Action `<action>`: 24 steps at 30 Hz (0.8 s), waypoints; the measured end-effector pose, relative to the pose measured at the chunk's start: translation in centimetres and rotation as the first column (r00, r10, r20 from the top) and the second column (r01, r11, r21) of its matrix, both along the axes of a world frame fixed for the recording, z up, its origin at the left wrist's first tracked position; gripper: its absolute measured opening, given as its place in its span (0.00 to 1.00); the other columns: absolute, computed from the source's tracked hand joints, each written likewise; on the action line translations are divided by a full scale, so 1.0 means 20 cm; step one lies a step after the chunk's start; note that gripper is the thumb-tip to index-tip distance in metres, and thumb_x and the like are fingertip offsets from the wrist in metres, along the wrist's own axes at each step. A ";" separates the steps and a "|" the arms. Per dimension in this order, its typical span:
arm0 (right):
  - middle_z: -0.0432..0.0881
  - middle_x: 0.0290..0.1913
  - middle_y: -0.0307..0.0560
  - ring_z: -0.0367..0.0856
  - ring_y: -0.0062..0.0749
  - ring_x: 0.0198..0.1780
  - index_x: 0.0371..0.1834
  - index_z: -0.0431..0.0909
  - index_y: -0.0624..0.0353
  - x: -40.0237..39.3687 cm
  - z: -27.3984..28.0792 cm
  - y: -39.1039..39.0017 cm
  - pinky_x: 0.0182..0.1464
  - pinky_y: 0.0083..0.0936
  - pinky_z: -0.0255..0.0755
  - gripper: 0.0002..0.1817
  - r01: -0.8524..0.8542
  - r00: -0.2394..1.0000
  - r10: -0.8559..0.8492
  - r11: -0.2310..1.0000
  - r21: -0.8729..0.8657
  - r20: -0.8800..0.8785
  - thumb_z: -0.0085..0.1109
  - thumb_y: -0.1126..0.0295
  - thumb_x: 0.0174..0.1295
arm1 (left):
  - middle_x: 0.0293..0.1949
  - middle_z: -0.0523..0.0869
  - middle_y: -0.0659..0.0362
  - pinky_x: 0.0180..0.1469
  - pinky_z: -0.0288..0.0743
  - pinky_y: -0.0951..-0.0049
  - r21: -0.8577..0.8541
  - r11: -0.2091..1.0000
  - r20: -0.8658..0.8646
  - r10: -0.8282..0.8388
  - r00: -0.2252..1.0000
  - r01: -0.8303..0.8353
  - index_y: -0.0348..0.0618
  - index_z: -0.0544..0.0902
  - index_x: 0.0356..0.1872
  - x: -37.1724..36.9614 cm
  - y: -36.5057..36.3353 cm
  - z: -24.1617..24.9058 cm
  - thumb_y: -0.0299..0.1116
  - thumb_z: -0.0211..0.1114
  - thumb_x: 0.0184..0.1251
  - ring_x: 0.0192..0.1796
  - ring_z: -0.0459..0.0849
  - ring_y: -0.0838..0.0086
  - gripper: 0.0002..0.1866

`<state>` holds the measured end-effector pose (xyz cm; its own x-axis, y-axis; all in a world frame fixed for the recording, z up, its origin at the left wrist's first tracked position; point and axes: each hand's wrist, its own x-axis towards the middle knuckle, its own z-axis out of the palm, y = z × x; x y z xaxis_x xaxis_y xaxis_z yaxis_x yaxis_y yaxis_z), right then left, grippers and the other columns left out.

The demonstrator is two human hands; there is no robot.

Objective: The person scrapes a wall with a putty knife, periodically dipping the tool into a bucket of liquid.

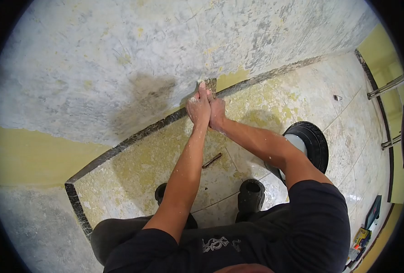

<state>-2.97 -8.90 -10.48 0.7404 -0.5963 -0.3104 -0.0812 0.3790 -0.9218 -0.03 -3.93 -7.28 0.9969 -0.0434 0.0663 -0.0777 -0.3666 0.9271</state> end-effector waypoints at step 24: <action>0.80 0.23 0.48 0.70 0.27 0.26 0.25 0.79 0.71 0.04 -0.02 -0.09 0.29 0.32 0.69 0.30 0.022 0.999 -0.018 0.994 -0.110 0.036 0.56 0.49 0.67 | 0.22 0.84 0.45 0.35 0.73 0.63 0.012 0.995 -0.019 -0.099 0.995 0.100 0.34 0.87 0.30 0.02 -0.06 0.06 0.54 0.55 0.71 0.26 0.82 0.61 0.29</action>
<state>-2.26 -10.79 -10.82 0.7372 -0.6401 -0.2163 -0.0417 0.2764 -0.9601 0.39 -5.10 -6.06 0.9886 -0.1431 0.0468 -0.0973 -0.3702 0.9238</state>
